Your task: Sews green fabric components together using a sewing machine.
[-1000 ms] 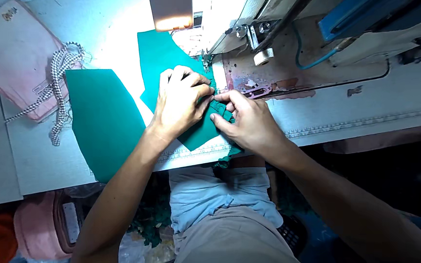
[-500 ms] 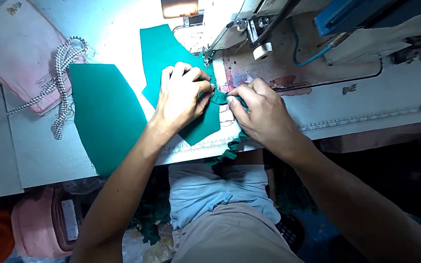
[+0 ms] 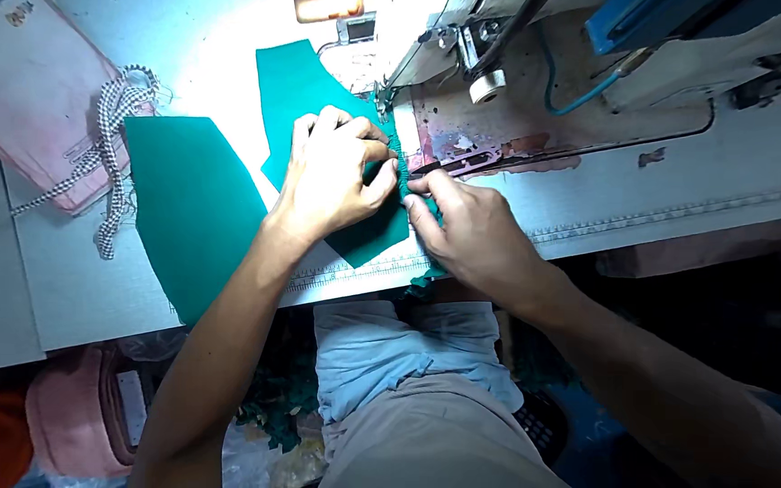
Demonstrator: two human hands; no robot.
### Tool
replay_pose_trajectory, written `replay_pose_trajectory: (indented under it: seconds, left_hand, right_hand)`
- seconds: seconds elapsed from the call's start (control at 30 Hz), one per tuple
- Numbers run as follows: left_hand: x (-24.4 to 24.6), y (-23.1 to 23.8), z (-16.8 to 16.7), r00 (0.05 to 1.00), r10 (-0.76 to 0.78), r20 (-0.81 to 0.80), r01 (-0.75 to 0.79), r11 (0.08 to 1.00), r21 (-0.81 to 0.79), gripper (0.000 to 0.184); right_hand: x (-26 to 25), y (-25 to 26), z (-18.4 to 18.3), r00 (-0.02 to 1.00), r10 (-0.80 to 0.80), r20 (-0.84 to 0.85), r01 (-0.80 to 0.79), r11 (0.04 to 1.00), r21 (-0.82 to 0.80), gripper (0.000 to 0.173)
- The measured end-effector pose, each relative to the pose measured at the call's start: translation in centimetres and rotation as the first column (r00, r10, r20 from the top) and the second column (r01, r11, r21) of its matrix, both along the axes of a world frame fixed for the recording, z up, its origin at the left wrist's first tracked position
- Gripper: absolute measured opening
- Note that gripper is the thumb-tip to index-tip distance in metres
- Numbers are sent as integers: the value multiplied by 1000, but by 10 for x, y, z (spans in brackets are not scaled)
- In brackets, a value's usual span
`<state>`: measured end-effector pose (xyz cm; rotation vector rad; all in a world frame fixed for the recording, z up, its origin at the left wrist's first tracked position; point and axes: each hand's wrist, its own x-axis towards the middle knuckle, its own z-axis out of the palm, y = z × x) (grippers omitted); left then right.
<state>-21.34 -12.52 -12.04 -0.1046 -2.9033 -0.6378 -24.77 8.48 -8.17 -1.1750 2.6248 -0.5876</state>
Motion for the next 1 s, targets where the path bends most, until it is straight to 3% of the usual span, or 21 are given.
replay_pose_trajectory:
  seconds: [0.17, 0.27, 0.4, 0.57, 0.7, 0.9, 1.0]
  left_hand:
    - [4, 4, -5, 999, -34, -22, 32, 997, -74, 33]
    - [5, 4, -5, 999, -39, -22, 37, 997, -68, 32]
    - [5, 3, -6, 999, -34, -21, 33, 996, -80, 33]
    - [4, 4, -5, 1000, -28, -10, 27, 996, -91, 33]
    - [5, 4, -3, 1000, -31, -6, 30, 996, -86, 32]
    - [3, 8, -5, 999, -12, -52, 7, 996, -85, 29]
    - [4, 6, 1, 1000, 10, 4, -10, 999, -47, 26]
  right_hand:
    - [6, 4, -12, 1000, -1, -8, 1, 1000, 4, 30]
    - [1, 11, -4, 988, -55, 148, 66, 995, -69, 39]
    - [-13, 17, -1, 924, -143, 355, 166, 986, -34, 31]
    - [-13, 21, -2, 998, 7, 63, -6, 1000, -10, 26]
    - [-11, 17, -5, 996, 39, -83, -37, 999, 24, 24]
    - [-10, 14, -3, 996, 88, -10, -88, 996, -6, 28]
    - [-6, 3, 0, 998, 63, 20, -62, 997, -50, 29]
